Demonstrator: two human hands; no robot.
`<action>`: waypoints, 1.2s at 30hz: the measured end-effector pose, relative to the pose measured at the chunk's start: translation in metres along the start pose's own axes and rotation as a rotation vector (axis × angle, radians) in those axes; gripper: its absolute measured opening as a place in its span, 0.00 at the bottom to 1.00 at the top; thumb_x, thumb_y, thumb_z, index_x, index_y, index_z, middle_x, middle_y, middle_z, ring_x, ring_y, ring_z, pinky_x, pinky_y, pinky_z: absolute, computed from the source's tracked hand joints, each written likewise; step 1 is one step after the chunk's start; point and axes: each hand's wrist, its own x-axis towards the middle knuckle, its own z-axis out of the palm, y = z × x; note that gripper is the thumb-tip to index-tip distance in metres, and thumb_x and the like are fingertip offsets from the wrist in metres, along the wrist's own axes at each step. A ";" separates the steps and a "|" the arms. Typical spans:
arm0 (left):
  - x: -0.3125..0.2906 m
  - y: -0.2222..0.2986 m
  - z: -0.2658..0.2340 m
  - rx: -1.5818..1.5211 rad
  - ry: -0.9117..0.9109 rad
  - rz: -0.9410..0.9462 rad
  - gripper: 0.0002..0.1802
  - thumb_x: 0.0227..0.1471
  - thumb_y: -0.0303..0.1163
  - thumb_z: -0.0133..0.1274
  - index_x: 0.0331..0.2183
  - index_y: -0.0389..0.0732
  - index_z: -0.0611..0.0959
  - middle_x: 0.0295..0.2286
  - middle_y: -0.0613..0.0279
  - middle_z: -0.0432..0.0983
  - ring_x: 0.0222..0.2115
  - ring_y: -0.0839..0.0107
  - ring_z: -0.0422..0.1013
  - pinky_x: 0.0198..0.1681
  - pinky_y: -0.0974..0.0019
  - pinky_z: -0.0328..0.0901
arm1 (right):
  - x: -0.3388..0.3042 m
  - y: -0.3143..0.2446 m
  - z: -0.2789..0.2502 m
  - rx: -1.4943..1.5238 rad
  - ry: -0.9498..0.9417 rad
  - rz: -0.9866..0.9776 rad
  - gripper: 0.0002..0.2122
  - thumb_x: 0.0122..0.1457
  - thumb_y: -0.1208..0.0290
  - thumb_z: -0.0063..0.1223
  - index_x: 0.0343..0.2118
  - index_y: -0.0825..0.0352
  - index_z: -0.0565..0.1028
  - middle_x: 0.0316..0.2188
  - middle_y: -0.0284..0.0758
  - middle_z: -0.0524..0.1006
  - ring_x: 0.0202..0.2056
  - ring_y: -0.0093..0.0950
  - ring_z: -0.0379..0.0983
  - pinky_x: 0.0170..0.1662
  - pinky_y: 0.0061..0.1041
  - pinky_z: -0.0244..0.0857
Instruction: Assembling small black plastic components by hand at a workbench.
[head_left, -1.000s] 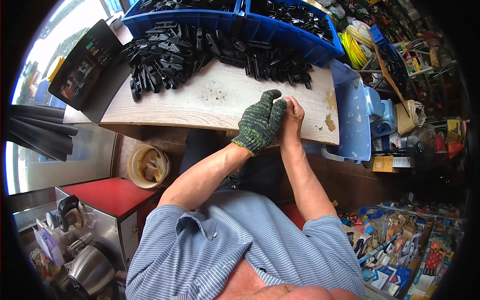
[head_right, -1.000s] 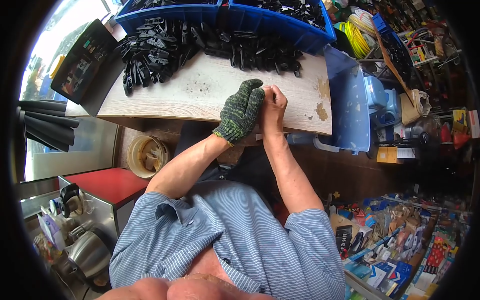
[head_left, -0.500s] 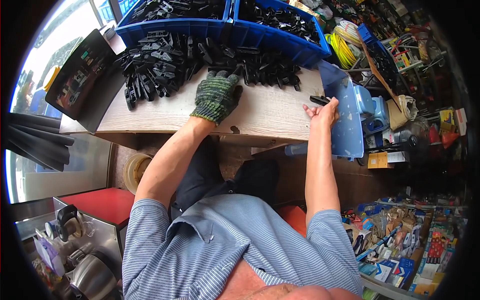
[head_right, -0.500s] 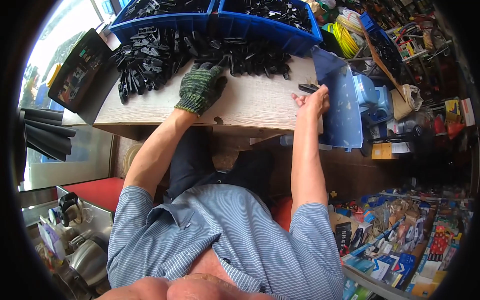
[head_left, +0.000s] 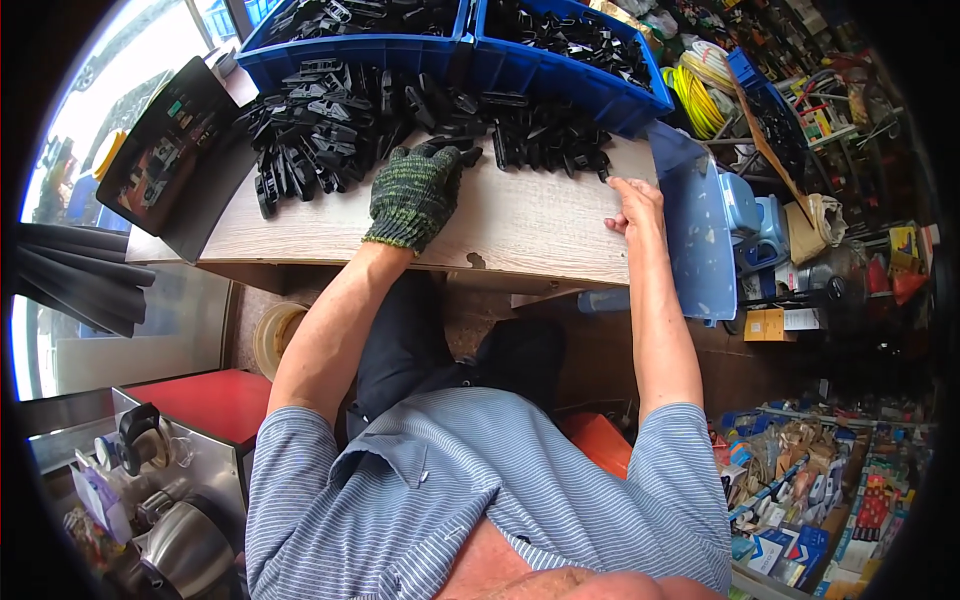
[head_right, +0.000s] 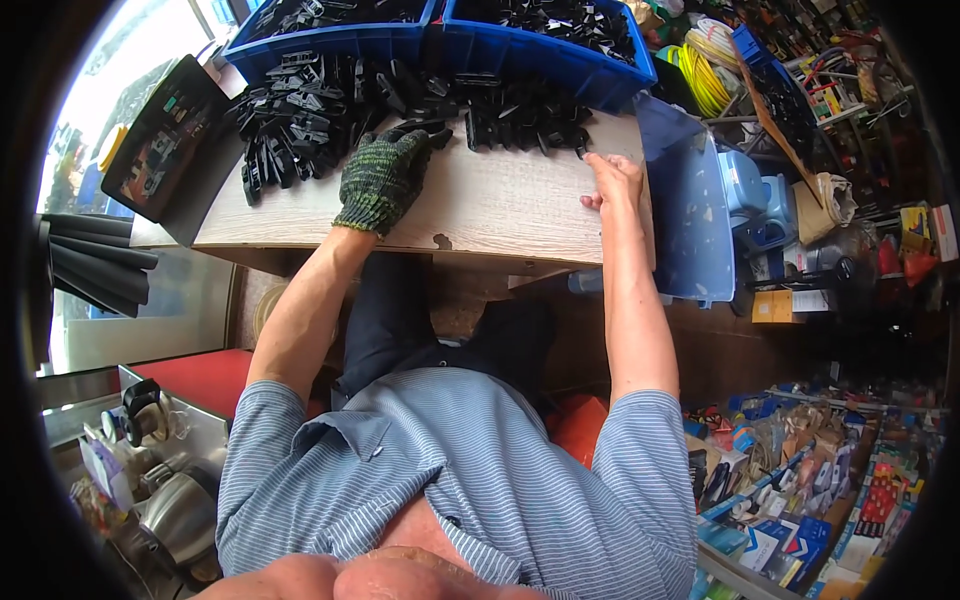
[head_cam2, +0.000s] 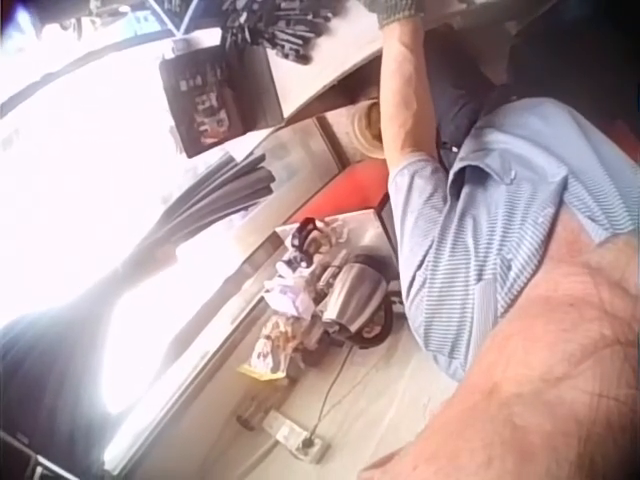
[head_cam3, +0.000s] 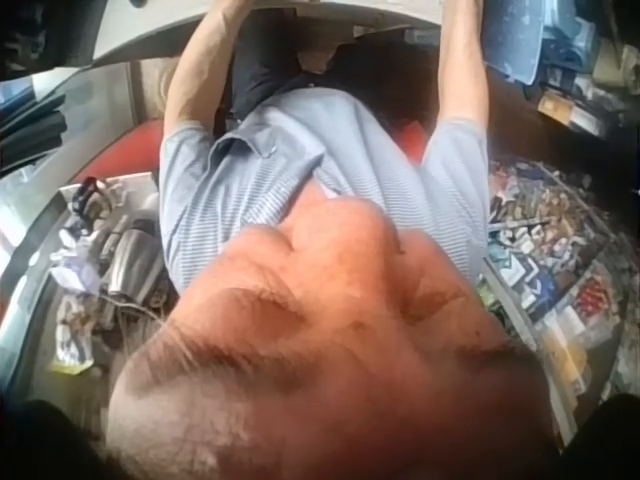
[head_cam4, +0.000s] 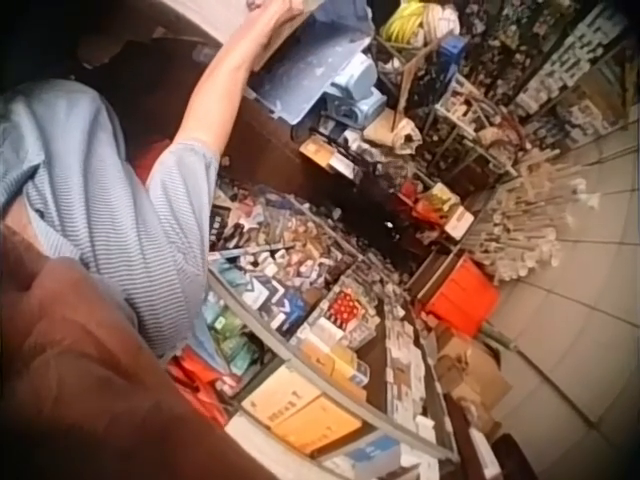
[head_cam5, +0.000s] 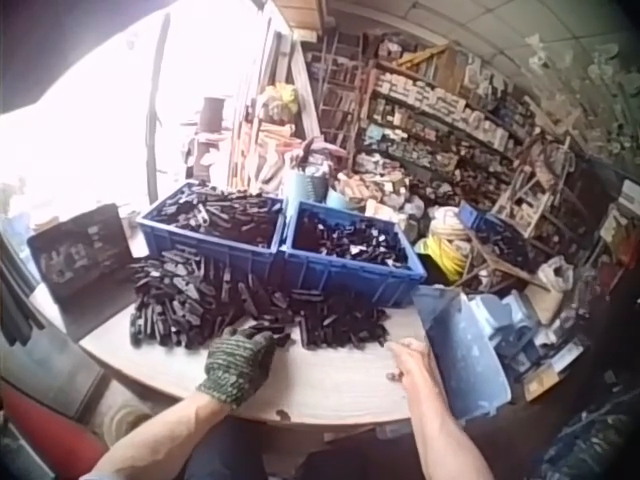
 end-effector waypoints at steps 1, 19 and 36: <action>0.000 -0.001 0.001 0.004 0.000 -0.001 0.12 0.56 0.36 0.51 0.42 0.53 0.83 0.37 0.60 0.80 0.36 0.53 0.75 0.36 0.49 0.71 | 0.002 -0.001 0.003 -0.070 -0.002 -0.015 0.16 0.51 0.69 0.66 0.41 0.66 0.76 0.19 0.30 0.69 0.11 0.20 0.59 0.18 0.28 0.71; 0.004 0.015 -0.004 -0.032 -0.129 0.003 0.14 0.60 0.36 0.48 0.45 0.53 0.83 0.42 0.59 0.79 0.44 0.56 0.74 0.43 0.53 0.71 | 0.008 0.012 0.000 -0.155 0.012 -0.116 0.13 0.53 0.67 0.60 0.36 0.71 0.77 0.15 0.31 0.69 0.10 0.21 0.61 0.15 0.28 0.68; -0.015 0.062 0.015 -0.661 0.033 -0.144 0.17 0.58 0.39 0.53 0.45 0.40 0.82 0.38 0.52 0.81 0.38 0.57 0.77 0.43 0.57 0.70 | -0.092 0.031 0.015 -0.014 -0.629 -0.213 0.06 0.57 0.72 0.54 0.32 0.70 0.74 0.15 0.28 0.68 0.10 0.18 0.60 0.15 0.25 0.70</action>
